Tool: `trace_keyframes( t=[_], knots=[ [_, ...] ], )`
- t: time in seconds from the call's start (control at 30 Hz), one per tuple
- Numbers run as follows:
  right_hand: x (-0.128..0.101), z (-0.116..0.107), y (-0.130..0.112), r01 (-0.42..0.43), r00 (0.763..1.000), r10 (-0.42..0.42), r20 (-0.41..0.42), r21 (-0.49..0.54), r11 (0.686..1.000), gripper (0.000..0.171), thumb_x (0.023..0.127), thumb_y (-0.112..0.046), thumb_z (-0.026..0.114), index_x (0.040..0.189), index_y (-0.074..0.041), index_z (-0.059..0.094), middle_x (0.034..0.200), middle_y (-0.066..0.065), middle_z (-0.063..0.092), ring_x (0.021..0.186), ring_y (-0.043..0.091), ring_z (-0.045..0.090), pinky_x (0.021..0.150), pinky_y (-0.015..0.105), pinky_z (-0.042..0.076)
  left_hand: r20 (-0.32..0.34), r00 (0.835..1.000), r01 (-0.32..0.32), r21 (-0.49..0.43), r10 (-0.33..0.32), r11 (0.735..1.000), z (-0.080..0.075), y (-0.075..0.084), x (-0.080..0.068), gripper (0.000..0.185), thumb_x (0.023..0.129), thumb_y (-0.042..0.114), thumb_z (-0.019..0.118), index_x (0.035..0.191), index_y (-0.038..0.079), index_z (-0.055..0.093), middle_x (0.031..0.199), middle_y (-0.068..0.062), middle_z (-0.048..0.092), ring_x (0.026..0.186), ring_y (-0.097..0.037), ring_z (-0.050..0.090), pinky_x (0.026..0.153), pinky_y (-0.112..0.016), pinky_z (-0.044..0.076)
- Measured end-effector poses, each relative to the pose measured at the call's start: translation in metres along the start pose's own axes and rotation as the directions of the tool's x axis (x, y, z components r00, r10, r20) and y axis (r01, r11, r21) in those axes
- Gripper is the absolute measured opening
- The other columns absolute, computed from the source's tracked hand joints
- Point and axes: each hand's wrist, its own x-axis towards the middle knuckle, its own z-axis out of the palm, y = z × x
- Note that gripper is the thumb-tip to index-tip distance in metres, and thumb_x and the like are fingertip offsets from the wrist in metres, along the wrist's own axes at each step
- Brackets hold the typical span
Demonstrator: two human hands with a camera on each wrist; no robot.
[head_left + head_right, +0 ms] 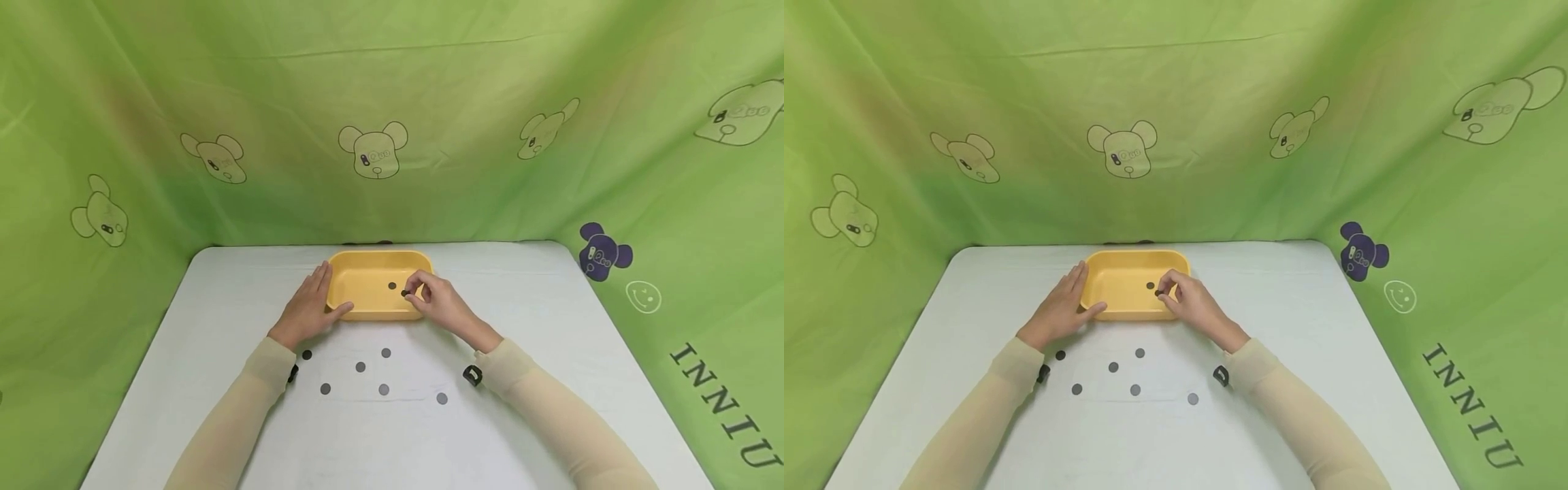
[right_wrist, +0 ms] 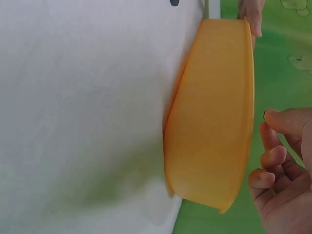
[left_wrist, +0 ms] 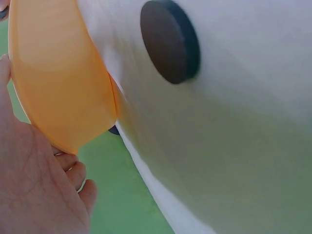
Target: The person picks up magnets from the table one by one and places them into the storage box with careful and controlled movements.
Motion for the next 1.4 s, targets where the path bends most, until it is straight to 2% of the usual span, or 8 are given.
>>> trace_keyframes(
  t=[0.43,0.97,1.4],
  knots=[
    [0.012,0.004,0.011,-0.056,0.998,0.056,0.026,-0.005,0.998,0.014,0.098,-0.006,0.079,0.104,-0.011,0.067,0.096,0.001,0.07,0.068,0.013,0.049,0.061,0.023,0.041,-0.006,1.0,0.001,-0.01,-0.001,1.0,0.001,0.0,0.0,0.104,0.107,0.068,0.047,0.17,0.0,0.001,0.18,-0.015,0.0,0.167,-0.029,0.002,0.134,-0.044,0.007],
    [0.025,0.008,0.014,-0.073,0.996,0.074,0.058,-0.02,0.997,0.012,0.098,-0.007,0.079,0.106,-0.006,0.069,0.099,0.004,0.073,0.067,0.012,0.048,0.061,0.024,0.04,-0.006,1.0,-0.003,-0.009,0.003,1.0,0.0,0.0,0.0,0.103,0.107,0.068,0.047,0.17,0.0,0.002,0.18,-0.015,-0.001,0.167,-0.029,0.002,0.134,-0.043,0.006],
    [0.032,0.014,0.014,-0.091,0.992,0.099,0.083,-0.093,0.991,0.011,0.098,-0.007,0.078,0.105,-0.009,0.069,0.1,0.004,0.074,0.068,0.013,0.052,0.063,0.028,0.043,0.004,1.0,0.002,-0.006,-0.002,1.0,-0.001,0.001,0.0,0.106,0.106,0.068,0.049,0.17,-0.001,0.001,0.18,-0.015,-0.002,0.167,-0.03,0.001,0.134,-0.044,0.006]
  ],
)
